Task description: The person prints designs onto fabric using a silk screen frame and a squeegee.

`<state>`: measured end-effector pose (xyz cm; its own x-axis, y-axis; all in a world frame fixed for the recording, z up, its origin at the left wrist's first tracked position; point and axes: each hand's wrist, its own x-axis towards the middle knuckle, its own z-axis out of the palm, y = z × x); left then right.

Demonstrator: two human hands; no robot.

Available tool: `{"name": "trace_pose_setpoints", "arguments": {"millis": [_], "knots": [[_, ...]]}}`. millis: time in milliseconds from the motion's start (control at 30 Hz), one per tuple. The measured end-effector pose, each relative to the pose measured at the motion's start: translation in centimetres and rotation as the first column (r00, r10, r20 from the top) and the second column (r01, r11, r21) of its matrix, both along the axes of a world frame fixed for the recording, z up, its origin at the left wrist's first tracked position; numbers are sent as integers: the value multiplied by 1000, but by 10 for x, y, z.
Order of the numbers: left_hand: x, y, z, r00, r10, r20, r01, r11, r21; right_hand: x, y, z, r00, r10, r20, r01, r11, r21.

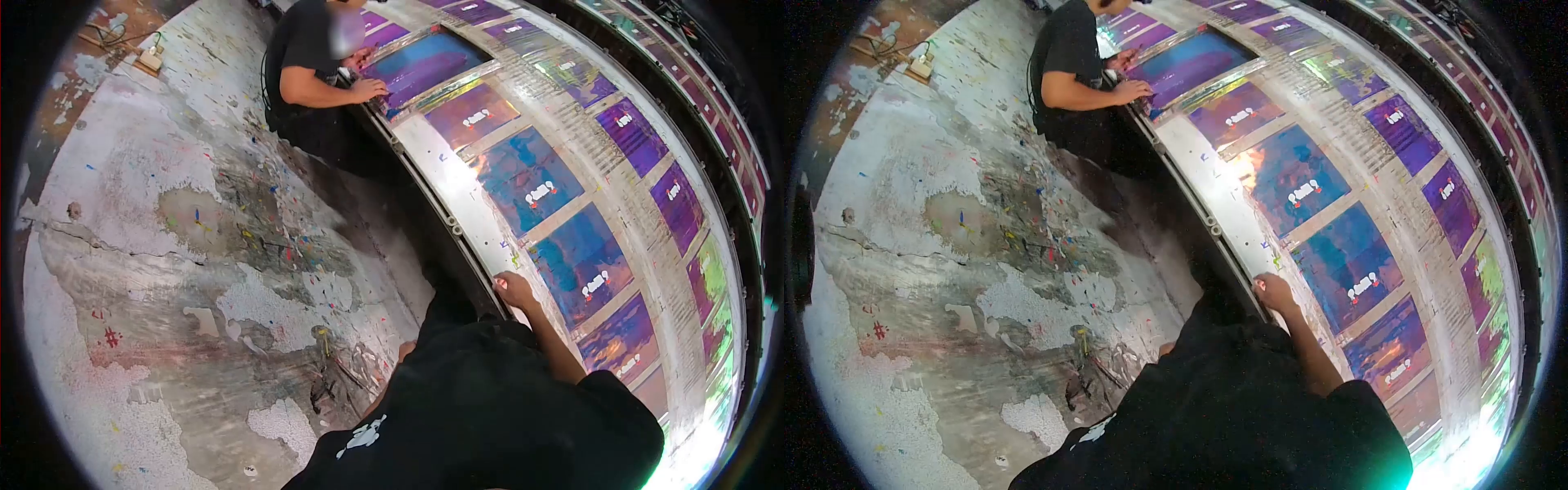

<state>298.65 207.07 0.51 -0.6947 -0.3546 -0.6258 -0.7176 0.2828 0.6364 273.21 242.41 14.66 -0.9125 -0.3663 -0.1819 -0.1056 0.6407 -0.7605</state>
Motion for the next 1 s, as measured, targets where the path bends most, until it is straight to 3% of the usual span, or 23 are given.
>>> {"name": "trace_pose_setpoints", "arguments": {"millis": [233, 300, 333, 400, 467, 533, 667, 733, 800, 900, 1000], "knots": [[-7, -2, -18, 947, -270, -173, 256, 961, -99, 26, 18, 6, 1000, -2, 7, 2, 1000, 11], [-17, 3, -14, 992, -94, -88, 97, 995, 29, 28, 20, 7, 999, 22, 27, -23, 999, 40], [-21, 5, -12, 998, 69, 17, -70, 987, 142, 26, 21, 6, 998, 53, 28, -54, 997, 52], [-23, 8, -5, 997, 79, 10, -79, 991, 109, 22, 23, 3, 996, 84, 28, -86, 994, 64], [-23, 9, 0, 996, 84, 0, -84, 994, 73, 17, 22, -2, 987, 159, 5, -157, 970, 188], [-22, 4, 4, 986, -153, -63, 148, 985, -86, 10, 19, -6, 986, 165, 40, -170, 962, 212], [-1, 2, -12, 970, -175, -171, 174, 985, -22, 0, 17, -5, 973, 216, 78, -229, 927, 296], [10, 3, -16, 998, -28, 63, 20, 993, 117, -7, 21, -13, 971, 218, 102, -238, 931, 276], [14, -3, -23, 988, -40, 146, 30, 997, 69, -15, 23, -11, 953, 227, 201, -264, 948, 178], [0, -18, -21, 960, -182, 213, 206, 973, -101, -22, 25, -11, 944, 208, 258, -250, 958, 143], [-19, -25, 17, 966, -214, 143, 223, 974, -47, -20, 23, -19, 913, 187, 364, -253, 957, 141]]}}
